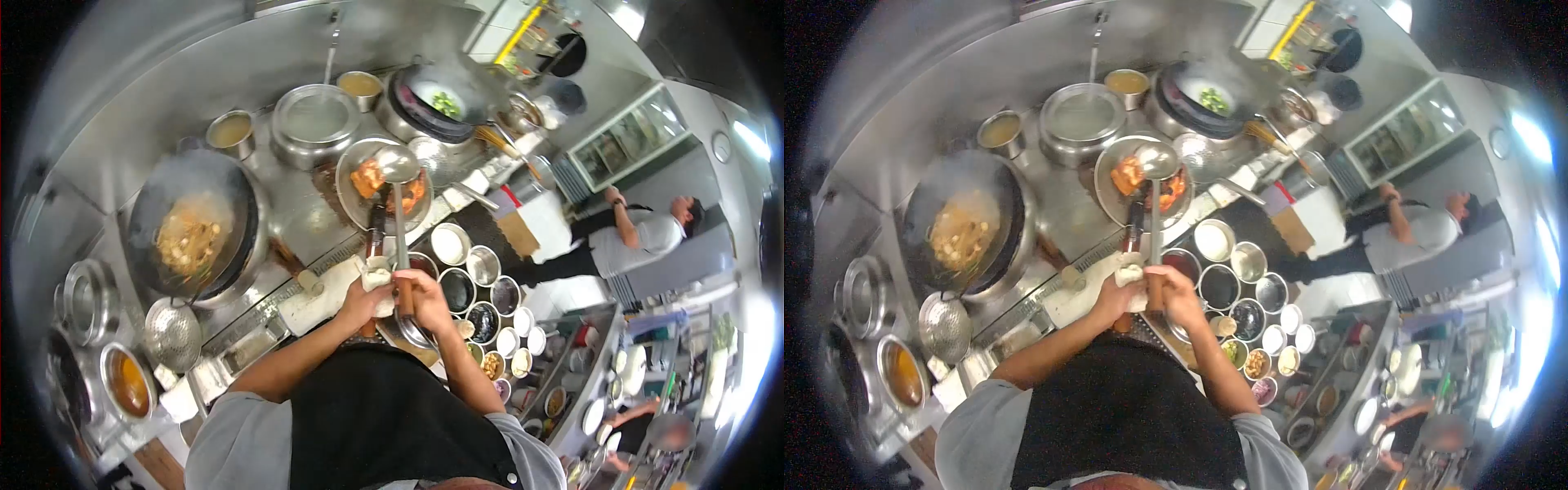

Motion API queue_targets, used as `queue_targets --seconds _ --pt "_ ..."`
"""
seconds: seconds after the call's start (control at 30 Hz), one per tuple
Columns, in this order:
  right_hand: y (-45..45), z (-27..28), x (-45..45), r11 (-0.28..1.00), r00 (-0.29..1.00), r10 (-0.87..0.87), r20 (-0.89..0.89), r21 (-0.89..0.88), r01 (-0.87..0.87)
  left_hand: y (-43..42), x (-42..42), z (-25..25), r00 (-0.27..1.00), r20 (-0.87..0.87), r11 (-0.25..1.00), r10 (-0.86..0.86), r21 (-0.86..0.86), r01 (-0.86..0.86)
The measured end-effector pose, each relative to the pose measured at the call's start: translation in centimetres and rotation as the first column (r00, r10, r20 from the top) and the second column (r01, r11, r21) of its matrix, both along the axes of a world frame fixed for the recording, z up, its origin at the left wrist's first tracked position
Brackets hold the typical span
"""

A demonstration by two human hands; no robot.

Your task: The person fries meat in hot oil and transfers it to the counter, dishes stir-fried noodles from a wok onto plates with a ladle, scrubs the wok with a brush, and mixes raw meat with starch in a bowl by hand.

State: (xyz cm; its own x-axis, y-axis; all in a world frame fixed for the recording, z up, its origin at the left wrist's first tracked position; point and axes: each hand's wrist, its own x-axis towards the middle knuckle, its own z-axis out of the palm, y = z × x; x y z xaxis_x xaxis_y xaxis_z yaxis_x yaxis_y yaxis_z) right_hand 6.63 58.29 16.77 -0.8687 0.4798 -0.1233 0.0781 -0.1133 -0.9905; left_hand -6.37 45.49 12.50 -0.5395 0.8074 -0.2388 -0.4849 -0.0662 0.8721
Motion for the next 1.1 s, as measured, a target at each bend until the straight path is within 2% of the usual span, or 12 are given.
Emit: queue_targets --seconds 0.1,0.2,0.27,0.33,0.37,0.47,0.5,0.6,0.7,0.8,0.87,1.1 --pt "0.9 0.6 -0.2 0.820 0.983 -0.158 -0.095 -0.568 0.077 0.1 0.8 0.5 0.992 0.125 0.990 0.023 0.137 -0.040" --pt "3.1 -0.6 -1.0 0.682 0.989 -0.117 -0.094 -0.731 0.011 -0.2 1.1 -0.1 0.992 0.122 0.998 0.018 -0.058 -0.011" --pt "4.0 -0.9 -1.6 0.853 0.997 -0.046 -0.061 -0.522 0.008 -0.7 1.7 0.1 0.994 0.098 0.998 0.055 -0.047 -0.050" --pt "3.9 -0.8 -1.8 0.996 0.992 -0.018 0.125 0.087 0.007 -1.1 2.1 0.1 0.988 0.108 0.994 0.106 -0.026 -0.104" --pt "4.8 -4.0 -1.6 0.863 0.991 -0.093 0.101 0.504 0.029 -1.3 2.3 0.1 0.983 0.136 0.992 0.124 0.010 -0.126" --pt "3.2 -0.9 -0.5 0.520 0.966 -0.236 0.106 0.854 0.033 -1.5 2.4 0.0 0.988 0.131 0.996 0.082 -0.040 -0.078" --pt "2.5 1.1 -0.2 0.667 0.956 -0.223 0.191 0.745 0.007 -1.6 2.7 1.0 0.989 0.107 0.990 0.104 -0.106 -0.092" --pt "0.6 2.3 1.3 0.600 0.996 -0.090 0.024 0.799 0.035 -3.8 2.7 0.1 0.948 -0.055 0.949 0.314 0.002 -0.314" --pt "-5.3 5.4 0.2 0.970 0.993 0.108 0.054 0.212 -0.117 -10.3 1.9 1.7 0.894 -0.193 0.914 0.404 0.068 -0.399" --pt "-10.2 8.1 -4.7 0.886 0.935 0.295 0.196 0.311 -0.345 -19.1 0.6 1.1 0.952 0.062 0.950 0.301 -0.110 -0.293" --pt "-12.5 4.4 -7.8 0.527 0.919 0.366 0.147 0.781 -0.335 -24.6 0.3 -1.5 0.935 -0.006 0.919 0.355 -0.179 -0.350" --pt "-21.3 -0.1 -14.4 0.042 0.746 0.319 0.584 0.778 -0.627 -40.5 -4.8 -5.4 0.732 0.240 0.769 0.638 -0.255 -0.586"
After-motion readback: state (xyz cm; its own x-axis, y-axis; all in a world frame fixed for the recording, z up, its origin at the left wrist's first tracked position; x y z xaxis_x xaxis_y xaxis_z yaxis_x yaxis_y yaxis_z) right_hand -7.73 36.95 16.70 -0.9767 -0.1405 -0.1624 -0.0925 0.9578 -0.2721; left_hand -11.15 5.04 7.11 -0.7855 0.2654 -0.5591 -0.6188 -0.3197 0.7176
